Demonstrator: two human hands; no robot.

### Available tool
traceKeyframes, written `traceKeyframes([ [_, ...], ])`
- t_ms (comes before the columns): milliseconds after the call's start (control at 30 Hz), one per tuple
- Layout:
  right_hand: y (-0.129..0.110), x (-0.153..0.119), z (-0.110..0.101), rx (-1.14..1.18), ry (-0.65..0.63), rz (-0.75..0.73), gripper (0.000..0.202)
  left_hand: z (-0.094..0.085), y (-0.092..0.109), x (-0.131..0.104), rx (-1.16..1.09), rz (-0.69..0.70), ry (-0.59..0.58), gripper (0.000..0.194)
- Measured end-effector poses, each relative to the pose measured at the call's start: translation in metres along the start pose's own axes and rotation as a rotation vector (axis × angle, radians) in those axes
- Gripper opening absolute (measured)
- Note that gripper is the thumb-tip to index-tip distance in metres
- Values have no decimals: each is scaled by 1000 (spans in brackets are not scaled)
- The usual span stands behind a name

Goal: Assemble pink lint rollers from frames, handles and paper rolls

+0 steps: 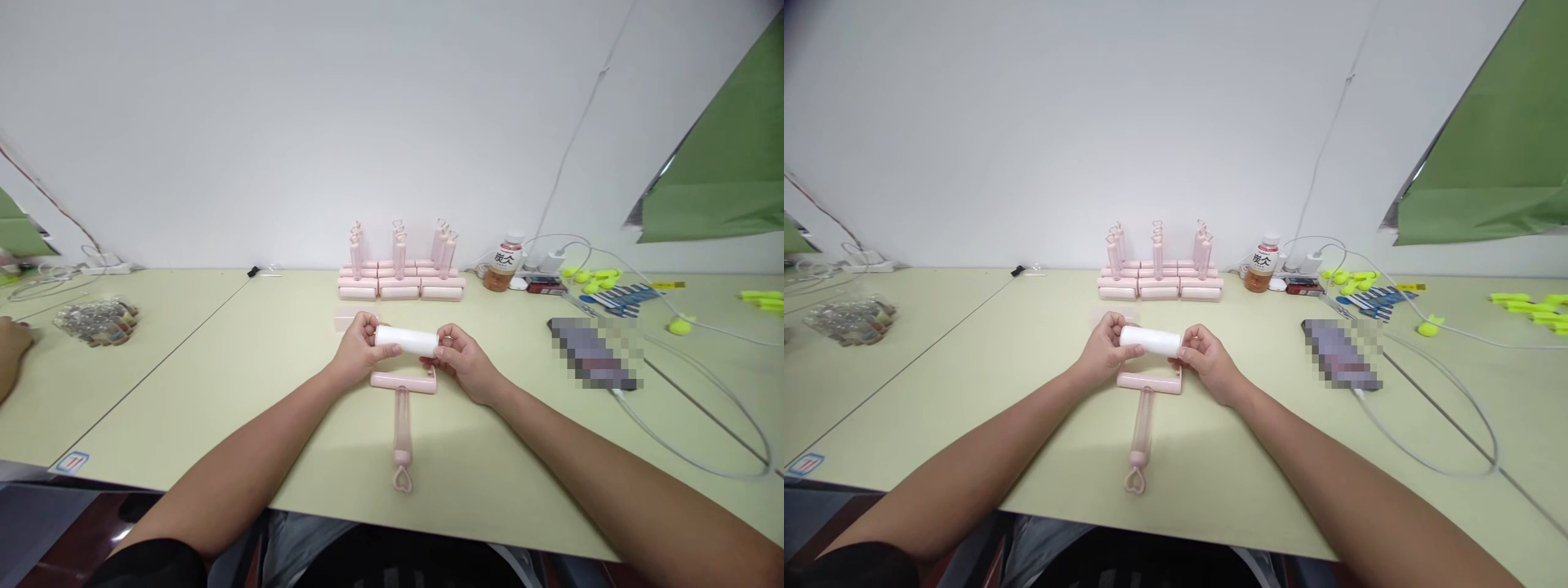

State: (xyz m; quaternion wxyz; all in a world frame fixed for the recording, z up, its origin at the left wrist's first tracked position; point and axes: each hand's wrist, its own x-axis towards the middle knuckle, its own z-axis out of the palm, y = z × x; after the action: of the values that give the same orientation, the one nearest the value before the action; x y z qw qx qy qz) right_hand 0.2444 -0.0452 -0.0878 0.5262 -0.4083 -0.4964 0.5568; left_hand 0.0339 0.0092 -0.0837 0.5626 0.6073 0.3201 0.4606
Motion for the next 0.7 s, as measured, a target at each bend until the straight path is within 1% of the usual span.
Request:
traceKeyframes([
  [67, 2, 2, 0, 28, 24, 17, 43, 0, -2, 0, 28, -7, 8, 65],
  [133, 2, 5, -1, 29, 81, 37, 47, -2, -4, 1, 86, -37, 19, 63],
  [233, 2, 9, -1, -13, 156, 71, 53, -7, -8, 4, 278, -70, 31, 59],
  [333, 0, 10, -1, -49, 175, 100, 56, -12, -9, 6, 458, -86, 16, 56],
  [467, -1, 11, -2, -50, 165, 121, 53, -16, -9, 9, 503, -112, -25, 53],
  [533, -1, 12, -2, -51, 171, 127, 51, -16, -8, 10, 531, -100, -28, 50],
  [633, 0, 12, 1, -80, 212, 135, 45, -18, -6, 12, 662, -37, 32, 48],
  [700, 0, 12, 3, -124, 236, 136, 40, -20, -4, 13, 749, -20, 79, 46],
])
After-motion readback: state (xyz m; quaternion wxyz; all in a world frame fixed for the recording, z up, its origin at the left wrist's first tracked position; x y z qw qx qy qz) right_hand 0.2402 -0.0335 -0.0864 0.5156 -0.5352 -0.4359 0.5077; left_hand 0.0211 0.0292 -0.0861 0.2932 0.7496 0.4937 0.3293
